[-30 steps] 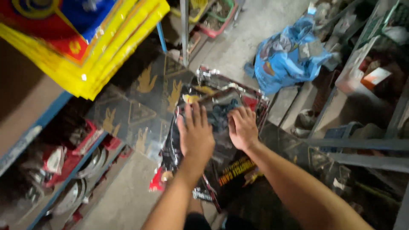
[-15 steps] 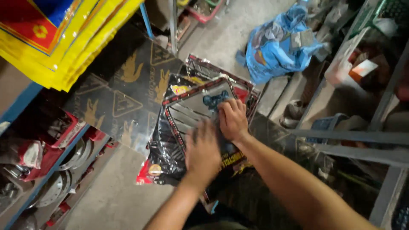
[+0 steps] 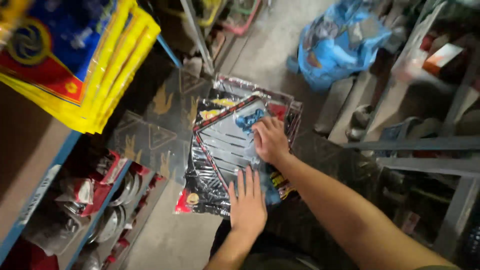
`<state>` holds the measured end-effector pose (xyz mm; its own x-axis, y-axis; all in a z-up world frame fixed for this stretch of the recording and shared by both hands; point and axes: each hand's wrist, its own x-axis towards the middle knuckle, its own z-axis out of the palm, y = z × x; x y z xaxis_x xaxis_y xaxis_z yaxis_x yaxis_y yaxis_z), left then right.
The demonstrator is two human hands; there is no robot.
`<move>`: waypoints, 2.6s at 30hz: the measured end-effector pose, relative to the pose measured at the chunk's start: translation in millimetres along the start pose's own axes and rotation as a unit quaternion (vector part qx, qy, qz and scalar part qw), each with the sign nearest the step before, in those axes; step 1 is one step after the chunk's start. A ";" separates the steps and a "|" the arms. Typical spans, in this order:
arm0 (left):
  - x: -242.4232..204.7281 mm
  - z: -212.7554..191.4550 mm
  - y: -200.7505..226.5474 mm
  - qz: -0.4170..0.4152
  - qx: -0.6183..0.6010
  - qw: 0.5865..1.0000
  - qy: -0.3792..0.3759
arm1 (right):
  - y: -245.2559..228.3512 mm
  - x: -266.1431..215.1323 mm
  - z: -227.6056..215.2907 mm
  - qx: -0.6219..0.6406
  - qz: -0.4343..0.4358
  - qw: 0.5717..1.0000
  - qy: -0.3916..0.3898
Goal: The person picks up yellow and black packages of motorcycle parts from a shelf and places them on a table. They then sort and stack the packages into neat piles, handling them one by one.
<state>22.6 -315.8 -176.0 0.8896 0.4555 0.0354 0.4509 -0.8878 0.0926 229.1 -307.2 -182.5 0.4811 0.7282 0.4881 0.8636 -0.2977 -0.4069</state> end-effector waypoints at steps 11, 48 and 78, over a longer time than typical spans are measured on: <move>69.1 -41.2 -47.4 -0.181 -0.167 0.968 -0.044 | -118.6 -50.3 -75.0 0.232 0.103 0.967 -0.007; 82.3 -15.7 -154.3 0.263 0.114 0.943 -0.171 | -104.3 -41.4 51.7 -0.193 0.199 0.956 -0.090; 56.5 -32.3 -131.4 0.164 0.021 0.979 -0.116 | -60.5 -47.3 72.1 -0.278 0.100 0.955 -0.039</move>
<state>11.3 -171.3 -154.1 0.9774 0.1231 -0.1720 0.1371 -0.9879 0.0720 143.1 -279.2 -236.6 0.6503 0.6597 0.3766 0.7128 -0.7013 -0.0023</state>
